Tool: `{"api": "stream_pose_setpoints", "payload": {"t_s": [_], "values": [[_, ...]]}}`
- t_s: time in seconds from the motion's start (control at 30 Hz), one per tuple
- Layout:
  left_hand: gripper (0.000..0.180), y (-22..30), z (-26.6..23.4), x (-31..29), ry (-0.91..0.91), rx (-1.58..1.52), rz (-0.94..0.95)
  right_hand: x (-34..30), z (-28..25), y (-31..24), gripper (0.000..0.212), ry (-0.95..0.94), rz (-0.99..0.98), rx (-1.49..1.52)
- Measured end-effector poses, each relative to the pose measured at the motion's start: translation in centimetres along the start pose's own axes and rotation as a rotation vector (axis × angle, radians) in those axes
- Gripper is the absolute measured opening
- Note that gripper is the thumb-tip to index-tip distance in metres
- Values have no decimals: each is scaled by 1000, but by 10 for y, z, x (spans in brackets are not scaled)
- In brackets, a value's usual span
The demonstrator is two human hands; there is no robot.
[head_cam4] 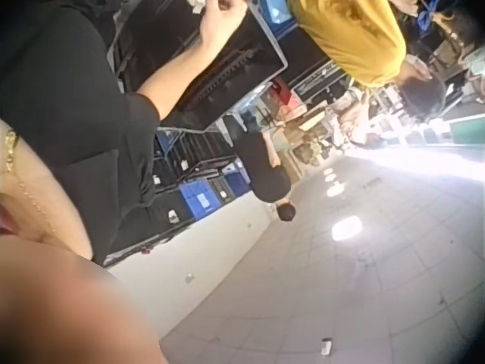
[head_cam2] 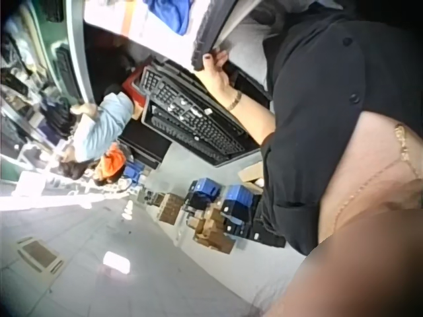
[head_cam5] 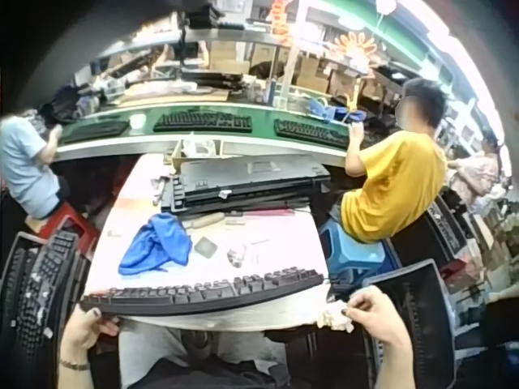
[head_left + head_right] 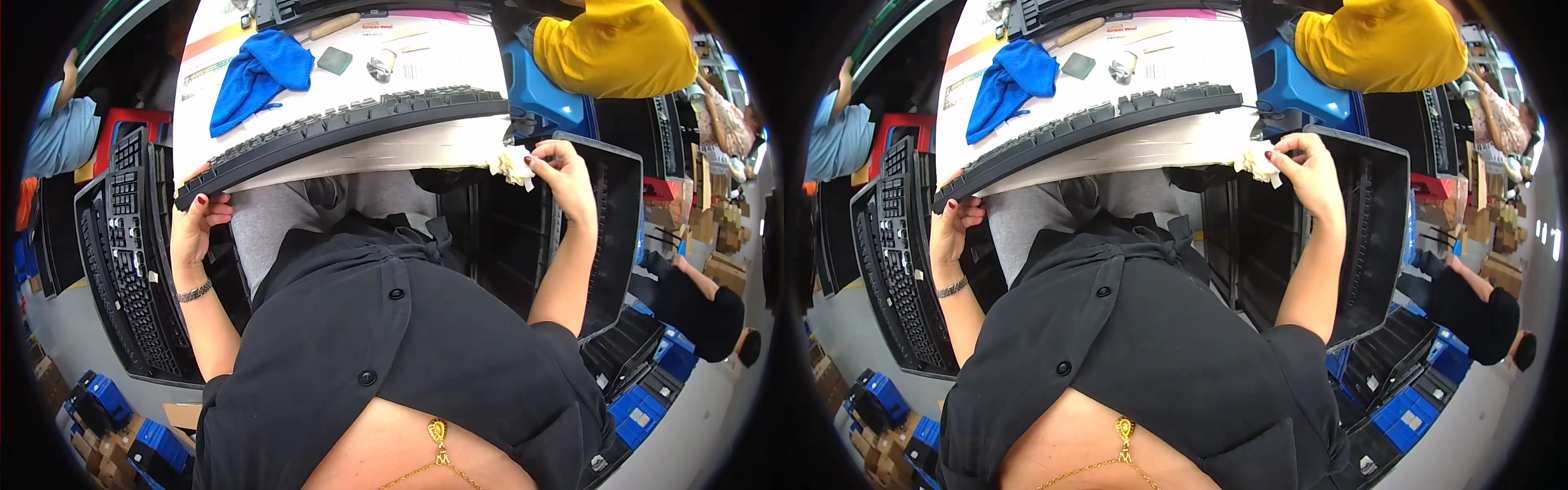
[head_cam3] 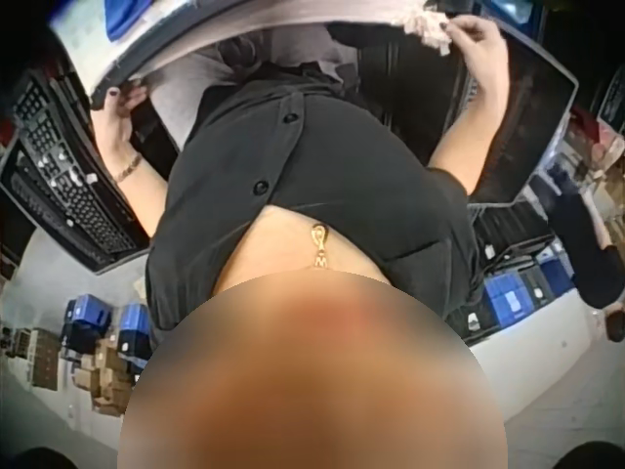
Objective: Assembling and cleaning computer keyboards on a factory production line.
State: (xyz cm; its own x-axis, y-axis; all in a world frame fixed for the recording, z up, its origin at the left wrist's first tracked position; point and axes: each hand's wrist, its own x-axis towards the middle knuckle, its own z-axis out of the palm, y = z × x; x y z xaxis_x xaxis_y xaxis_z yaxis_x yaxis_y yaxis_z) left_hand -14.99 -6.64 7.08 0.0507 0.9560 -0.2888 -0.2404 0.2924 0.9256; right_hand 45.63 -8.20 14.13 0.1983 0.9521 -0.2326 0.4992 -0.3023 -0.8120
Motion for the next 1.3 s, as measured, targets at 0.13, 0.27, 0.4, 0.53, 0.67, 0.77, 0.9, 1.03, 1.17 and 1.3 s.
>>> {"api": "stream_pose_setpoints", "payload": {"t_s": [0.13, 0.27, 0.4, 0.53, 0.67, 0.77, 0.9, 1.03, 1.17, 1.3], "values": [[76, -1, 2, -3, -42, 14, 36, 8, 6, 30, 26, 6, 226, -282], [84, -6, 3, -10, -60, 17, 38, 4, 22, 10, 36, 129, 168, -478], [89, -7, 4, -16, -88, 32, 59, -4, 27, -9, 47, 250, -39, -538], [94, -10, 5, -20, -107, 45, 81, -6, 38, -22, 56, 297, -303, -516], [96, -11, 6, -22, -112, 51, 99, -4, 56, -29, 61, 224, -535, -459], [97, -11, 7, -21, -124, 52, 102, 0, 67, -30, 61, 214, -642, -436], [97, -10, 9, -19, -89, 19, 91, 12, 72, -20, 56, 168, -704, -374], [94, 2, 13, -14, 26, 66, 76, 27, 72, -24, 49, 89, -688, -271], [86, 40, 28, -6, 252, 310, 63, 41, 67, -47, 45, -17, -555, -116], [69, 63, 73, -3, 624, 1443, 784, 54, 63, -62, 43, -33, -532, -143]]}}
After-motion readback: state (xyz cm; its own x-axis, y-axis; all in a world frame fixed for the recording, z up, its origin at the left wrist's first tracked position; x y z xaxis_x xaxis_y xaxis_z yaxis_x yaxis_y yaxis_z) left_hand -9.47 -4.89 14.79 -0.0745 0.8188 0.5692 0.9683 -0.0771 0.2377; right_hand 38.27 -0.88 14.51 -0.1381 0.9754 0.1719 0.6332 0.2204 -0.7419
